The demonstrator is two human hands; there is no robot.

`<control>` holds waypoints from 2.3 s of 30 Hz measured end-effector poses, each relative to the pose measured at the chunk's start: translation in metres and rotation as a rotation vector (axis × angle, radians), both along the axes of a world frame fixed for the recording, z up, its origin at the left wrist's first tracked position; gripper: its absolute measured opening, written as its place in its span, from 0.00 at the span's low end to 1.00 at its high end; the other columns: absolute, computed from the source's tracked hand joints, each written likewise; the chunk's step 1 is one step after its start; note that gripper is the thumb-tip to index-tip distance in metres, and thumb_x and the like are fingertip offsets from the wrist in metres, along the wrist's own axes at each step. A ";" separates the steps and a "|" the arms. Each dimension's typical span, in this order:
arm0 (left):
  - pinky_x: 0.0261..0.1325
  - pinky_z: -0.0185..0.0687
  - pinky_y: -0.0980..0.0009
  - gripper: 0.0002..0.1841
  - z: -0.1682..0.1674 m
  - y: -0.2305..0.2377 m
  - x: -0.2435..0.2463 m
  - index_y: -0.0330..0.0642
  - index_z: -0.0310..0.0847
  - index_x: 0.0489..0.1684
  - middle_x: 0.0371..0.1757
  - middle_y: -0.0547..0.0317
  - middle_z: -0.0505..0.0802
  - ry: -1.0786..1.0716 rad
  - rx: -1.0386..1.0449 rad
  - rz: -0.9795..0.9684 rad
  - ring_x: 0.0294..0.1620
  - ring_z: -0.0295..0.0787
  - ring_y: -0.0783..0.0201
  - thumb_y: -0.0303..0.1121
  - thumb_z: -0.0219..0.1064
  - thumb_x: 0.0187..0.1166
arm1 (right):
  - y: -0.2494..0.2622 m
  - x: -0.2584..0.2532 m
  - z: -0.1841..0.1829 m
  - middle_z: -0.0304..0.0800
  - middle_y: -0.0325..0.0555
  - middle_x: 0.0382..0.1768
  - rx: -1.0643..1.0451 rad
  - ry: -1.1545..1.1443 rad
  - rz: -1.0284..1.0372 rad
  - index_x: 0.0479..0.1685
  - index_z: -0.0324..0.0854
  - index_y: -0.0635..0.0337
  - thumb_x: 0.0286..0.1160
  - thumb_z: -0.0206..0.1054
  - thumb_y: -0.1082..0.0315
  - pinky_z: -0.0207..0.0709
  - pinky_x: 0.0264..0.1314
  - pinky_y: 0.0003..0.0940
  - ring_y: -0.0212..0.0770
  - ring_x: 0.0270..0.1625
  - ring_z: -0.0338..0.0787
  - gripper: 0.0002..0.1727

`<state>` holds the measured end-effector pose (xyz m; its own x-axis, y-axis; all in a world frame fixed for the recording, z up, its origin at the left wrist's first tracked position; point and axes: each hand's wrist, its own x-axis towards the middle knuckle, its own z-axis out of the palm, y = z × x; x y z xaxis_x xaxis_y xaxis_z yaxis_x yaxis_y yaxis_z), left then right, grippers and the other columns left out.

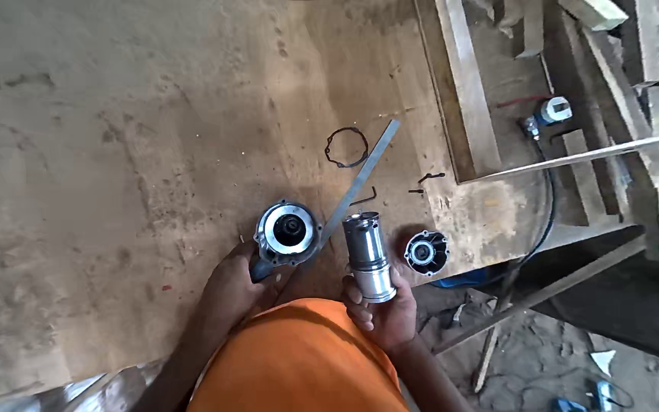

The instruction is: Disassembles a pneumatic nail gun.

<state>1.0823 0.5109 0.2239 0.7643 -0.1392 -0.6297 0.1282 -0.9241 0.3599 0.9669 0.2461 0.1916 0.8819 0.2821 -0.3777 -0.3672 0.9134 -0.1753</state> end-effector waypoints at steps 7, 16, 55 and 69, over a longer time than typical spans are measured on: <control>0.60 0.87 0.41 0.42 0.002 0.005 0.009 0.53 0.73 0.80 0.58 0.51 0.93 0.077 0.006 -0.018 0.56 0.92 0.50 0.60 0.80 0.64 | 0.001 0.021 0.012 0.89 0.48 0.34 0.027 -0.060 0.063 0.56 0.84 0.58 0.68 0.68 0.36 0.80 0.24 0.27 0.37 0.24 0.87 0.33; 0.68 0.83 0.41 0.50 0.009 0.014 0.016 0.56 0.66 0.87 0.68 0.50 0.89 0.158 -0.054 -0.016 0.65 0.88 0.49 0.58 0.83 0.59 | 0.011 0.043 0.021 0.91 0.48 0.34 -0.347 -0.124 0.054 0.52 0.85 0.53 0.71 0.64 0.32 0.81 0.25 0.28 0.36 0.24 0.87 0.32; 0.50 0.90 0.73 0.15 0.108 -0.025 0.041 0.46 0.89 0.53 0.49 0.66 0.89 -0.684 -0.684 0.009 0.49 0.88 0.71 0.42 0.76 0.74 | 0.016 0.057 0.071 0.90 0.35 0.51 -1.360 -0.499 0.045 0.69 0.78 0.49 0.81 0.62 0.37 0.89 0.53 0.30 0.30 0.50 0.90 0.30; 0.48 0.89 0.70 0.14 0.113 -0.019 0.042 0.45 0.88 0.54 0.47 0.65 0.90 -0.568 -0.906 0.149 0.46 0.88 0.68 0.41 0.74 0.78 | 0.014 0.056 0.065 0.88 0.39 0.60 -1.921 -0.576 -0.135 0.74 0.74 0.49 0.76 0.66 0.36 0.87 0.60 0.32 0.30 0.57 0.89 0.35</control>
